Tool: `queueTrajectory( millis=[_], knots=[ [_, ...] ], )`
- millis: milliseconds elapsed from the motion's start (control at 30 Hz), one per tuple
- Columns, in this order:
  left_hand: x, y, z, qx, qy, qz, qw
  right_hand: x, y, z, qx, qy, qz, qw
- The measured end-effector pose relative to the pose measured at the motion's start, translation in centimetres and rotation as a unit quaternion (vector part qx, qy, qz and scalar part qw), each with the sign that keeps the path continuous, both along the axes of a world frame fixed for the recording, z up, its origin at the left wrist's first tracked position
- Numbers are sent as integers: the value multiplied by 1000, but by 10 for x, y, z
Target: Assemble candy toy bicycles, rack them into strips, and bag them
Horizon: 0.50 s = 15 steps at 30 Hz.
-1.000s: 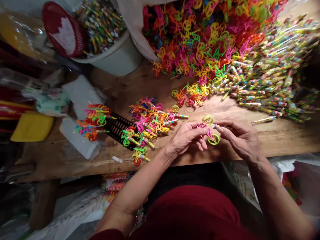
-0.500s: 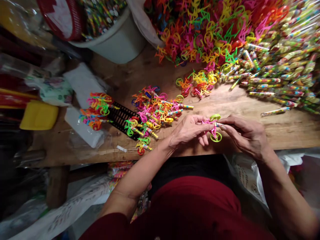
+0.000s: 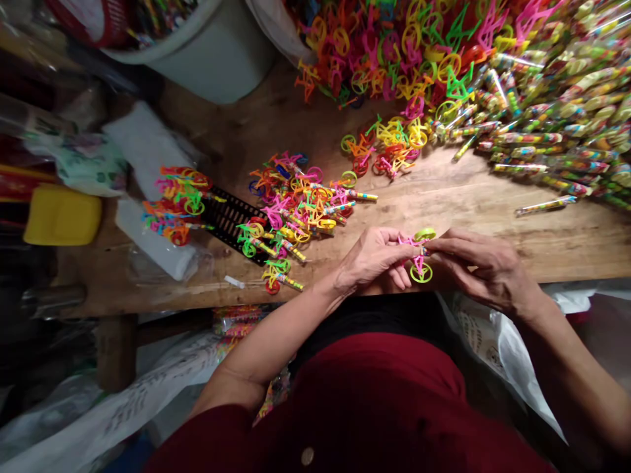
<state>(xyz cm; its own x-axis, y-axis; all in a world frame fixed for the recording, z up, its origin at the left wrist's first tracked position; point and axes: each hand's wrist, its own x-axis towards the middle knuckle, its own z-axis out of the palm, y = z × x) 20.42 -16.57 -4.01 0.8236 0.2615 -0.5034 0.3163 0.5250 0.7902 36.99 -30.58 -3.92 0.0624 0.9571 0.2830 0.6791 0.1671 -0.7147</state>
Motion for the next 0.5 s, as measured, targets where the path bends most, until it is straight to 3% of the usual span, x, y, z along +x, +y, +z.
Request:
queueTrajectory(
  millis=[200, 300, 367, 433, 467, 500],
  knots=[
    [-3, 0, 7, 3, -1, -23, 1000, -12, -5, 2, 19, 14, 10, 1000],
    [-6, 9, 19, 53, 20, -63, 996, -17, -2, 3, 28, 11, 6, 1000],
    [-14, 24, 33, 145, 44, -74, 986, -12, 5, 1, 10, 4, -17, 1000],
    [-29, 46, 51, 302, 74, -28, 950, 5, 16, -1, 14, -18, -78, 997],
    [-38, 58, 60, 400, 98, 18, 911, 17, 23, -2, 28, -48, -121, 991],
    [-48, 72, 69, 498, 134, 64, 855, 30, 31, -3, 48, -91, -164, 981]
  ],
)
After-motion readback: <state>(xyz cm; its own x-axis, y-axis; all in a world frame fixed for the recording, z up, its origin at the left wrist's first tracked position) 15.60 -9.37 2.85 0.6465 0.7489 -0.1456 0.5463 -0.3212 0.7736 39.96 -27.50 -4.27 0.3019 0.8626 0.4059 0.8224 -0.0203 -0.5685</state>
